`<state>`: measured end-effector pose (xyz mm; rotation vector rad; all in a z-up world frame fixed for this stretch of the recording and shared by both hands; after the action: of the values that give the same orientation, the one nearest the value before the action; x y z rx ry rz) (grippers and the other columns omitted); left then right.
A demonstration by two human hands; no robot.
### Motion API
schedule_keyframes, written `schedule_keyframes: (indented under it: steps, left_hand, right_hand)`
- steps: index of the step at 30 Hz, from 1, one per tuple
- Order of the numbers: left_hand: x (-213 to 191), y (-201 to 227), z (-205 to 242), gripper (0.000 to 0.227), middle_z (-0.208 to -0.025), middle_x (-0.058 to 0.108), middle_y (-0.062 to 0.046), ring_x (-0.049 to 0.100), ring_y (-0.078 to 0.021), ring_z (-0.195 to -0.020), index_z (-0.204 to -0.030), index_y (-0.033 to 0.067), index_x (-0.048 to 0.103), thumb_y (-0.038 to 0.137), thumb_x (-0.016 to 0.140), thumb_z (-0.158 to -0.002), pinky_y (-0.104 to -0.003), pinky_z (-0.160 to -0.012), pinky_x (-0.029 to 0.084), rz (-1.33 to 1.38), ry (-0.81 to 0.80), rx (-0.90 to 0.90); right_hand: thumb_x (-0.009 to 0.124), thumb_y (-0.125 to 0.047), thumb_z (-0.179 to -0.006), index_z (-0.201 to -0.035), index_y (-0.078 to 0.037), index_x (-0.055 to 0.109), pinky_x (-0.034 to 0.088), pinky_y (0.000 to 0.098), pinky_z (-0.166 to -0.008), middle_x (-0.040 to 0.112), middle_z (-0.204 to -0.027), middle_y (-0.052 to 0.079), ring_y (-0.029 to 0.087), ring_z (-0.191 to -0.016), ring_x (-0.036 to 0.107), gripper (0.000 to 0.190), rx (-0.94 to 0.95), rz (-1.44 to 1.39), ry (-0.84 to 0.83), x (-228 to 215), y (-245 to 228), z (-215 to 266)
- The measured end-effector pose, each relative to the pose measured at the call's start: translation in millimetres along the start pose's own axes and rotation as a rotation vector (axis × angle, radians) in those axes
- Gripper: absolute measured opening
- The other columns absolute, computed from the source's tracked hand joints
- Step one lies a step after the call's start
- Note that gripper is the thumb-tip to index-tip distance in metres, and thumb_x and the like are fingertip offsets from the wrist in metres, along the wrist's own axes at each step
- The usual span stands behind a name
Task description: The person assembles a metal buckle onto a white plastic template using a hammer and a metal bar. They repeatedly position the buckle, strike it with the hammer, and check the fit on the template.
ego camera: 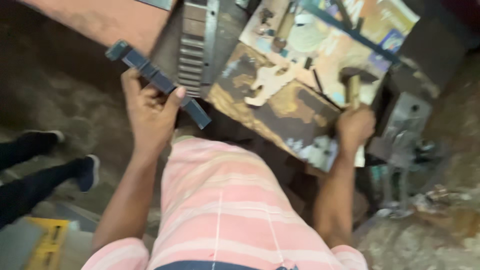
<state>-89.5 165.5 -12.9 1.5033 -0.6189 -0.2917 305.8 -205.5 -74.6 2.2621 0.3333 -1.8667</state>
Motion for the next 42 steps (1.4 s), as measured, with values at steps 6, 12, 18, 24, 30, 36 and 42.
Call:
schedule_keyframes:
  steps: [6, 12, 18, 24, 30, 36, 42]
  left_hand:
    - [-9.0, -20.8, -65.6, 0.06, -0.094, 0.077, -0.009, 0.068, -0.0088, -0.081, -0.14, 0.0031, 0.043, 0.003, 0.082, -0.095, -0.025, -0.074, 0.056, -0.279, -0.285, -0.051]
    - [7.3, -25.7, -89.2, 0.079, -0.12, 0.071, -0.012, 0.072, -0.0189, -0.108, -0.151, 0.0034, 0.04, 0.008, 0.087, -0.088, -0.031, -0.095, 0.057, -0.17, -0.634, 0.071]
    - [8.9, -45.6, -102.9, 0.087, -0.16, 0.023, -0.016, 0.049, -0.026, -0.126, -0.156, 0.0088, 0.046, 0.02, 0.094, -0.084, -0.035, -0.115, 0.049, -0.238, -0.673, 0.127]
    - [12.4, -81.9, -102.8, 0.093, -0.171, 0.008, -0.018, 0.031, -0.0327, -0.15, -0.163, 0.0146, 0.04, 0.021, 0.094, -0.087, -0.043, -0.13, 0.032, -0.166, -0.698, 0.098]
    - [14.7, -104.6, -96.8, 0.089, -0.172, 0.007, -0.019, 0.012, -0.0338, -0.163, -0.165, 0.0185, 0.04, 0.024, 0.092, -0.093, -0.047, -0.136, 0.017, -0.068, -0.734, 0.117]
    - [15.5, -105.4, -95.0, 0.089, -0.172, 0.007, -0.02, 0.011, -0.0353, -0.163, -0.166, 0.0183, 0.039, 0.028, 0.09, -0.094, -0.048, -0.136, 0.014, -0.089, -0.746, 0.116]
    - [16.1, -104.2, -96.0, 0.088, -0.175, 0.01, -0.022, 0.019, -0.0352, -0.158, -0.164, 0.0182, 0.04, 0.027, 0.089, -0.092, -0.049, -0.133, 0.018, -0.136, -0.74, 0.086]
  right_hand:
    - [0.055, -0.035, -0.113, -0.116, -0.01, 0.058, 0.049, 0.038, -0.06, 0.059, -0.08, 0.003, 0.019, -0.066, 0.057, 0.026, 0.282, -1.212, -0.163, -73.1, -100.0, 109.0]
    - [0.052, -0.046, -0.099, -0.107, -0.008, 0.055, 0.041, 0.0268, -0.038, 0.054, -0.061, 0.005, 0.012, -0.043, 0.05, 0.039, 0.635, -1.54, -0.484, -56.9, -244.6, 237.9]
    - [0.058, -0.049, -0.105, -0.113, -0.002, 0.053, 0.043, 0.0238, -0.051, 0.056, -0.072, 0.003, 0.008, -0.057, 0.052, 0.048, 0.291, -1.493, -0.335, -109.4, -290.3, 303.4]
    - [0.057, -0.054, -0.102, -0.109, -0.001, 0.054, 0.038, 0.0221, -0.046, 0.054, -0.067, 0.002, 0.005, -0.053, 0.048, 0.053, 0.443, -1.339, -0.376, -114.9, -311.3, 329.8]
    - [0.054, -0.056, -0.102, -0.106, -0.001, 0.055, 0.037, 0.0218, -0.046, 0.053, -0.064, 0.001, 0.004, -0.052, 0.048, 0.055, 0.368, -1.22, -0.325, -131.5, -326.4, 325.2]
    - [0.053, -0.056, -0.102, -0.102, 0.0, 0.056, 0.04, 0.0226, -0.045, 0.053, -0.066, 0.0, 0.005, -0.053, 0.051, 0.056, 0.318, -1.167, -0.326, -133.8, -325.9, 319.0]
    - [0.056, -0.057, -0.103, -0.09, -0.007, 0.051, 0.04, 0.0215, -0.046, 0.05, -0.062, 0.0, 0.005, -0.051, 0.05, 0.052, 0.249, -1.126, -0.311, -124.7, -324.3, 317.2]
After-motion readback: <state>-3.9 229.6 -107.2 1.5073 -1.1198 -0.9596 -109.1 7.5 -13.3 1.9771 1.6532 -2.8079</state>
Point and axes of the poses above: each hand's wrist, its own z-axis away from the middle knuckle, its own x-axis out of the palm, y = z × x, the point moved 7 cm from there along -z, towards the middle knuckle
